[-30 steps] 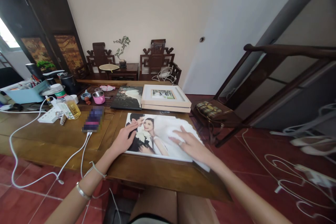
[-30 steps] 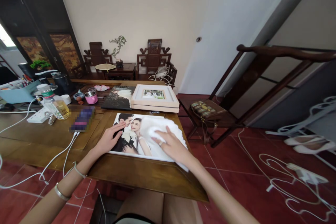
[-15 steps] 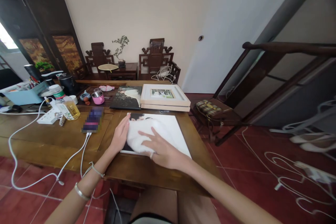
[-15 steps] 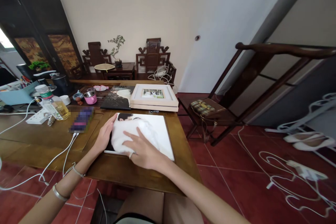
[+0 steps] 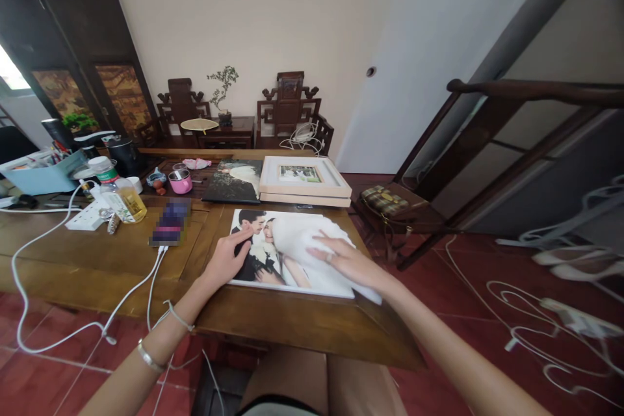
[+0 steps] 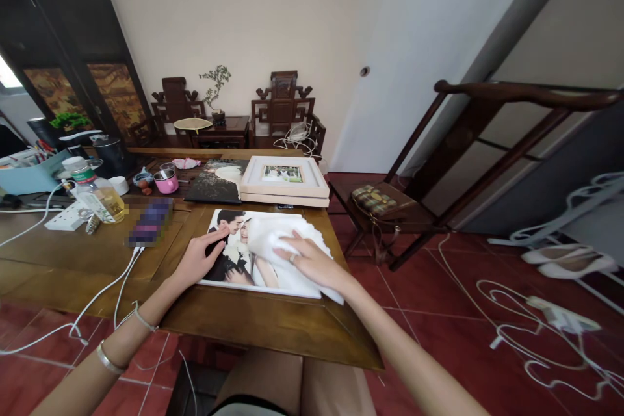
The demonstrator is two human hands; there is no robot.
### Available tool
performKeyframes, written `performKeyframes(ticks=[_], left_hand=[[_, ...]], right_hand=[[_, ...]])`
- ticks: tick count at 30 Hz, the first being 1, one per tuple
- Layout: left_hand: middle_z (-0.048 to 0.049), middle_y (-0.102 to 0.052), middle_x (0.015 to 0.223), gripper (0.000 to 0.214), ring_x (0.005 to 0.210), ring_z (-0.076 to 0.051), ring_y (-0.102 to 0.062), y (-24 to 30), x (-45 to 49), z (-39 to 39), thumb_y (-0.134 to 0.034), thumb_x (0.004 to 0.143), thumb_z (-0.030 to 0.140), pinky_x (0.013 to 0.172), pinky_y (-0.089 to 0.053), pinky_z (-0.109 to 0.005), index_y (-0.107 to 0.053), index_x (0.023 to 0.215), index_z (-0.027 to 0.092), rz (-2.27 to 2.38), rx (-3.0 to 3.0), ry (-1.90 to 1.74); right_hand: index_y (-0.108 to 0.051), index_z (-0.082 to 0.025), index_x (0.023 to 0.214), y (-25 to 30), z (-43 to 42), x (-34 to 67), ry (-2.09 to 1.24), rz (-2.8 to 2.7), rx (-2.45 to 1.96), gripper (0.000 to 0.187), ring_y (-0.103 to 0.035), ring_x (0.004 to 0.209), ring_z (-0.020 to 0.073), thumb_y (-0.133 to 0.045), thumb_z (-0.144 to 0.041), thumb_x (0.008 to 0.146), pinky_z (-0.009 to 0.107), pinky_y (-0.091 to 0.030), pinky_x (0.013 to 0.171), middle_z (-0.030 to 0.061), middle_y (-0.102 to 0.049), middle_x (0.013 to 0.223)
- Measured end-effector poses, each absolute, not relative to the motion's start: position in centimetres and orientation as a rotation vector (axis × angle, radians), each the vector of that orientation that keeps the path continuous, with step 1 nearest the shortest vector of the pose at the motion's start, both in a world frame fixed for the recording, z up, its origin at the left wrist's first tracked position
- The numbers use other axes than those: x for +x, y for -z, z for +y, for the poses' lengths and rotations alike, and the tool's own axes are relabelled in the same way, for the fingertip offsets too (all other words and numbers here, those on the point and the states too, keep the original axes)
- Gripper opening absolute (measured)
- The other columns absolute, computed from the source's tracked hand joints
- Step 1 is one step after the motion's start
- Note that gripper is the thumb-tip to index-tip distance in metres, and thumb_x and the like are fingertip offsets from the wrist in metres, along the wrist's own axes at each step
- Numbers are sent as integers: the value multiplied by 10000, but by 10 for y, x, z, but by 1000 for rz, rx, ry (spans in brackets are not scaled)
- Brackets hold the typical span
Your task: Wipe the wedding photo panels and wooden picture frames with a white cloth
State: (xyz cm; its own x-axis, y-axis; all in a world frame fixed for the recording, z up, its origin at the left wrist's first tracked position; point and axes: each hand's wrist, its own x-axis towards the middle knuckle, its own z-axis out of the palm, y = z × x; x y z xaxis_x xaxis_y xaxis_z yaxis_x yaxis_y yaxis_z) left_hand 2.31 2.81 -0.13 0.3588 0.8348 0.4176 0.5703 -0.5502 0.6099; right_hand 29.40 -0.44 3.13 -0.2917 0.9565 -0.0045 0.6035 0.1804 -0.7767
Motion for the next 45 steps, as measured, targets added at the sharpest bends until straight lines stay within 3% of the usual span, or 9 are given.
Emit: performKeyframes(ticks=[6,11,14,18,21,24,29,37,45], left_hand=[[-40,-587,1221,346,1184,-189,-508,2,23,28,-483,831,208,1036,-383,-356,-606,1154,195,1207,2290,-1037],[-32,-629,1158,304,1126,-183,-559,2,23,28,-478,837,207,1000,-425,-345,-647,1089,198,1164,2269,-1032],[-39,-629,1158,300,1137,-185,-551,2,23,28,-480,835,209,1010,-417,-351,-651,1081,192,1147,2256,-1030],[-37,-641,1139,298,1130,-191,-556,3,22,28,-480,832,209,1006,-423,-368,-656,1072,199,1145,2237,-1040],[-31,-625,1163,305,1135,-193,-552,1,22,27,-470,835,210,1006,-423,-379,-651,1080,202,1139,2236,-1040],[-22,-627,1159,311,1121,-194,-564,0,22,26,-466,835,204,995,-434,-378,-645,1089,208,1161,2250,-1043],[-15,-634,1151,316,1122,-190,-563,-1,22,25,-456,843,197,990,-435,-368,-639,1100,212,1171,2261,-1028],[-34,-625,1170,324,1147,-185,-543,0,23,25,-460,839,200,1013,-411,-353,-633,1114,197,1186,2256,-1030],[-40,-557,1261,369,1232,-196,-456,-4,24,23,-480,835,223,1065,-343,-378,-581,1190,205,1179,2284,-990]], right_hand=[[-641,-217,1066,-32,47,262,-899,-1787,-1325,392,-355,1273,298,-473,-478,826,504,-104,1096,66,-553,1267],[-631,-196,1047,-30,72,218,-1111,-1786,-1167,400,-622,910,259,-479,-491,824,452,-493,823,82,-672,1018],[-623,-208,1046,-28,78,200,-1185,-1802,-1158,402,-641,710,214,-482,-508,817,379,-549,625,72,-684,900],[-618,-202,1056,-32,72,199,-1188,-1832,-1160,413,-644,776,230,-477,-500,808,350,-548,599,84,-657,1015],[-640,-179,1036,-38,63,219,-1151,-1893,-1141,423,-620,929,254,-432,-485,832,380,-504,791,53,-650,1067],[-646,-198,1051,-38,58,251,-995,-1905,-1245,425,-468,1178,291,-462,-502,818,431,-305,1023,42,-587,1220],[-570,-196,1186,-21,51,298,-817,-1821,-1504,533,-213,1339,310,-462,-545,798,502,-126,1083,77,-455,1363],[-598,-226,1145,-18,-39,305,-851,-2108,-1545,492,-67,1369,296,-426,-553,819,509,-140,1093,38,-396,1406],[-617,-235,1135,-37,-66,303,-1031,-2186,-1492,509,-188,1343,331,-459,-585,801,520,-175,1082,52,-401,1401]])
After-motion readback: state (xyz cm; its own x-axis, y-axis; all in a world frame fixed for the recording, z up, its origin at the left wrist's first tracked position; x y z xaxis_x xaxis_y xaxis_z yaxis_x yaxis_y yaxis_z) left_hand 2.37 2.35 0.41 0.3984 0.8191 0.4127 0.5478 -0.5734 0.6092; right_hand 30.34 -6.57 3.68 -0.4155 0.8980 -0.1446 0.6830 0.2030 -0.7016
